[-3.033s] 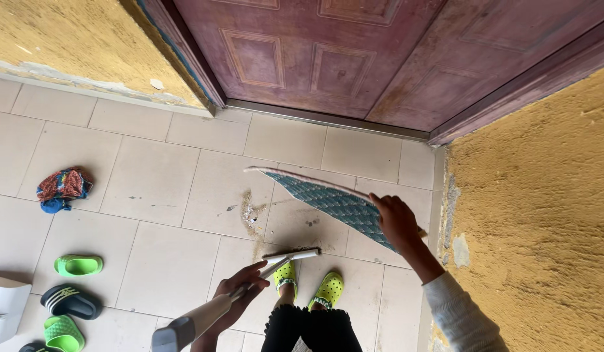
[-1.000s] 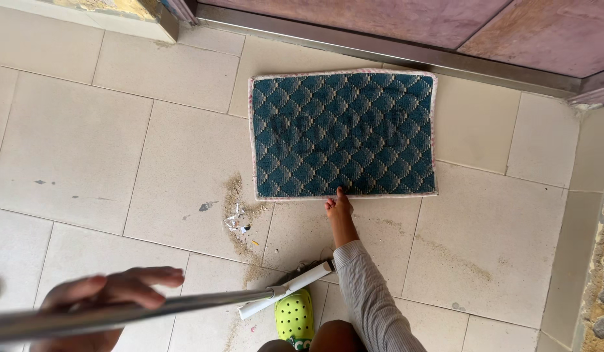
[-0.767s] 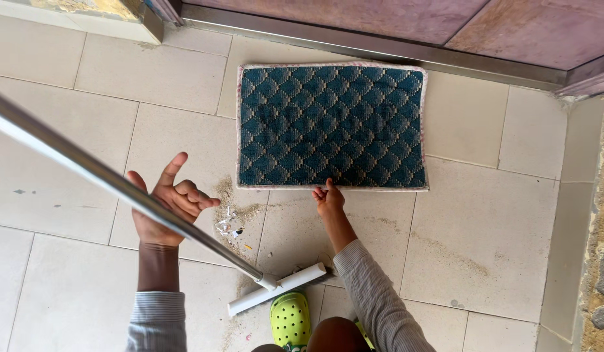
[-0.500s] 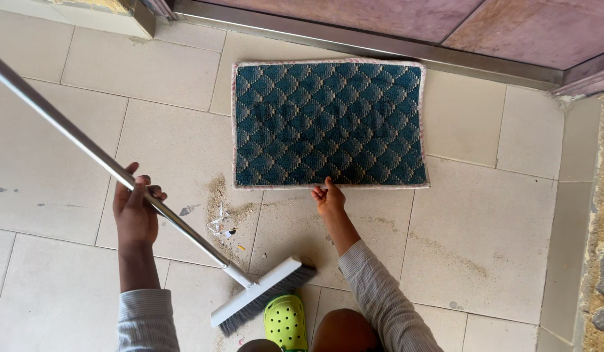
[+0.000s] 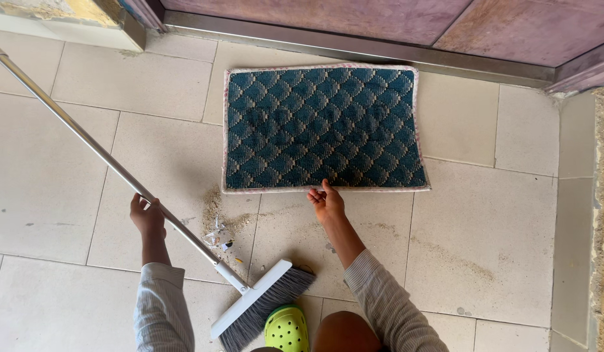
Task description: The person sweeps a tiled entryway with a broom and places a rectangular rug in front of a wooden door.
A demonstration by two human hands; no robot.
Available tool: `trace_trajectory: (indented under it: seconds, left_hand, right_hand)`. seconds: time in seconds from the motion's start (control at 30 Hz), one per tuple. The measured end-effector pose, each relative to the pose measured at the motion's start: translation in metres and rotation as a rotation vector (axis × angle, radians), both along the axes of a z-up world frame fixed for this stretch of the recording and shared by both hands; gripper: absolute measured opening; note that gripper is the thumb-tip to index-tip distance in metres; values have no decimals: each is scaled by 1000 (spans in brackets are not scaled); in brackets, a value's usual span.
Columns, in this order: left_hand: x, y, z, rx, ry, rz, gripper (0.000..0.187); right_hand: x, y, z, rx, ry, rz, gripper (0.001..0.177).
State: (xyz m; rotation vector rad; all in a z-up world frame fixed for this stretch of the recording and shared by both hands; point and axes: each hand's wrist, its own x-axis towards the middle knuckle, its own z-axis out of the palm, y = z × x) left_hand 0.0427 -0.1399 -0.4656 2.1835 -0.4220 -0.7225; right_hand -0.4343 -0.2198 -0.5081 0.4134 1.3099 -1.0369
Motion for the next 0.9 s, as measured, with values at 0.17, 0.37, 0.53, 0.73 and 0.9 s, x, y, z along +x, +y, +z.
trace_trajectory:
  seconds: [0.17, 0.37, 0.53, 0.73, 0.9]
  left_hand:
    - [-4, -7, -26, 125, -144, -22, 55]
    - [-2, -9, -43, 152, -115, -52, 55]
    - [-19, -23, -31, 99, 30, -102, 65]
    - [-180, -56, 40, -201, 523, 206, 115]
    - [-268, -80, 45, -308, 1068, 125, 74]
  right_hand:
    - [-1, 0, 10, 1, -26, -14, 25]
    - [-5, 0, 8, -82, -22, 26, 27]
    - [-3, -6, 15, -65, -3, 17, 26]
    - [6, -14, 16, -61, -44, -32, 27]
    - [13, -14, 34, -75, -32, -27, 31]
